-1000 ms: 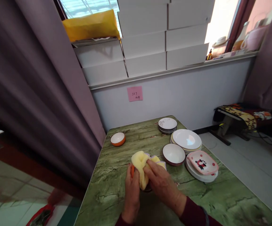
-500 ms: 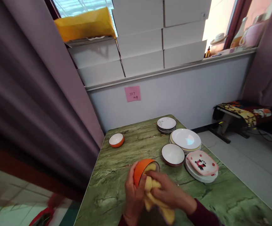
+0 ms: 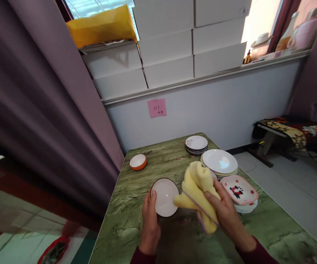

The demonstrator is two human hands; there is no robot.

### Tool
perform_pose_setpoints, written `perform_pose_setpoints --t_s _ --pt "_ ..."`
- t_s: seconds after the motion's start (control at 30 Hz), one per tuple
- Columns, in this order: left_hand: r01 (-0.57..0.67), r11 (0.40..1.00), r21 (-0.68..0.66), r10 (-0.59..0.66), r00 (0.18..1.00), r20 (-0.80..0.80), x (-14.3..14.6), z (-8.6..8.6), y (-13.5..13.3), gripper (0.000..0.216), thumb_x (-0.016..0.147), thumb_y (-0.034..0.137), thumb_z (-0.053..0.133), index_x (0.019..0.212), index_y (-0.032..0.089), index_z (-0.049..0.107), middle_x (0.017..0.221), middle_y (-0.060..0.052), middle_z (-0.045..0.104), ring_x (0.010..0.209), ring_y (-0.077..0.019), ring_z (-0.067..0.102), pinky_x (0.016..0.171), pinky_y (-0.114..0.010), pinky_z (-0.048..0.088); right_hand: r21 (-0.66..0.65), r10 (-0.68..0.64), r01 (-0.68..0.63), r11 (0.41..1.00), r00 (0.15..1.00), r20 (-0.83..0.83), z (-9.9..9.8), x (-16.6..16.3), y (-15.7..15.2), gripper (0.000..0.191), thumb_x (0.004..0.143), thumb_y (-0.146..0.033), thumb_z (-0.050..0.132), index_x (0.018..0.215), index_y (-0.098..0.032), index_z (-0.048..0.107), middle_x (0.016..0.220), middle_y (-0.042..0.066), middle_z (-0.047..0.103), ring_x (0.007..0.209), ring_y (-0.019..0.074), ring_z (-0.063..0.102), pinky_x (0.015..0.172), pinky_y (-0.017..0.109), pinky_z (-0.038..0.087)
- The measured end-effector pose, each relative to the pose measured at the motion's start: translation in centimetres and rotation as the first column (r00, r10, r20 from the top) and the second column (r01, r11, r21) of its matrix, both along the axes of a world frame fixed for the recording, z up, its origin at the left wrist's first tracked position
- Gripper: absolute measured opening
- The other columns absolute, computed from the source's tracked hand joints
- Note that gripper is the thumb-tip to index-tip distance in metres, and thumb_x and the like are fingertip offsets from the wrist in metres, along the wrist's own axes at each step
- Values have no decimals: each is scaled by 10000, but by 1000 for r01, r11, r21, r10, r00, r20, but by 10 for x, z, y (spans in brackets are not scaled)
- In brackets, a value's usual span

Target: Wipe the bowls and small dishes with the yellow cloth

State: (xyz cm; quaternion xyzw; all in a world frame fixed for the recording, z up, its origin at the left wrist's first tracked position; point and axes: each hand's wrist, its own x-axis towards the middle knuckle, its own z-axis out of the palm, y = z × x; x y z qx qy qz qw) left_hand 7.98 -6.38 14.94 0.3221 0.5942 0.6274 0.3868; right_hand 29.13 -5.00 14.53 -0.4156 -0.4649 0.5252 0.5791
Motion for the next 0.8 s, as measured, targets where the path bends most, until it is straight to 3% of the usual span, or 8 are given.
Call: perform_pose_setpoints --t_s 0.1,0.17,0.27,0.43,0.57,0.63,0.73,0.8 --pt "63 997 -41 -58 991 124 11 -8 0 458 842 512 639 1173 195 632 1180 -105 715 1053 -271 685 888 -381 550 366 -107 -102 925 855 507 -8 -21 -3 540 843 -269 608 1377 -242 531 1416 116 566 1264 302 559 1069 457 455" --pt "57 997 -45 -53 995 86 17 -15 -1 452 839 493 634 1180 195 631 1213 -98 703 1089 -267 668 917 -376 535 413 -119 -282 866 686 717 -15 -38 -9 610 789 -184 612 1388 -259 524 1491 110 491 1317 318 509 1094 497 429" --pt "48 998 -51 -48 999 -7 20 -24 -1 428 857 477 612 1184 201 634 1249 -97 688 1144 -261 642 976 -371 504 384 -158 -305 872 567 808 -27 -56 -17 695 741 -91 558 1420 -196 459 1535 152 414 1367 328 448 1091 504 433" --pt "102 995 -20 -104 988 -116 13 -21 -3 488 868 496 627 1256 200 605 1325 -124 651 1230 -281 597 1059 -408 452 331 -99 -291 898 600 794 -33 -66 -20 709 688 -46 489 1384 -175 442 1473 171 450 1291 306 513 1036 452 475" --pt "131 991 24 -128 988 -83 12 -13 -6 516 846 511 654 1262 207 619 1349 -111 648 1254 -279 592 1080 -393 441 276 55 -334 901 720 692 -16 -68 -17 538 671 -106 499 1199 -188 561 1222 136 620 1047 278 615 912 423 520" --pt "113 993 28 -113 994 -9 11 -10 -8 519 811 515 685 1217 194 654 1301 -110 680 1218 -288 617 1052 -388 464 165 268 -407 898 805 530 -1 -63 -15 374 679 -159 517 1037 -203 616 1004 77 677 897 244 630 821 378 534" --pt "66 998 12 -67 993 93 6 -3 -7 481 800 530 682 1120 171 706 1185 -118 730 1112 -296 667 982 -408 509 -104 611 -613 783 790 -54 18 -45 -13 384 706 -279 560 1075 -195 623 927 40 708 861 238 672 776 353 542" --pt "26 1000 10 -27 994 106 -1 0 -6 459 805 542 672 1080 178 722 1142 -117 739 1080 -294 676 947 -412 526 -241 575 -652 719 752 -322 26 -26 -12 376 731 -378 604 1046 -176 637 905 53 727 817 245 695 782 374 550"
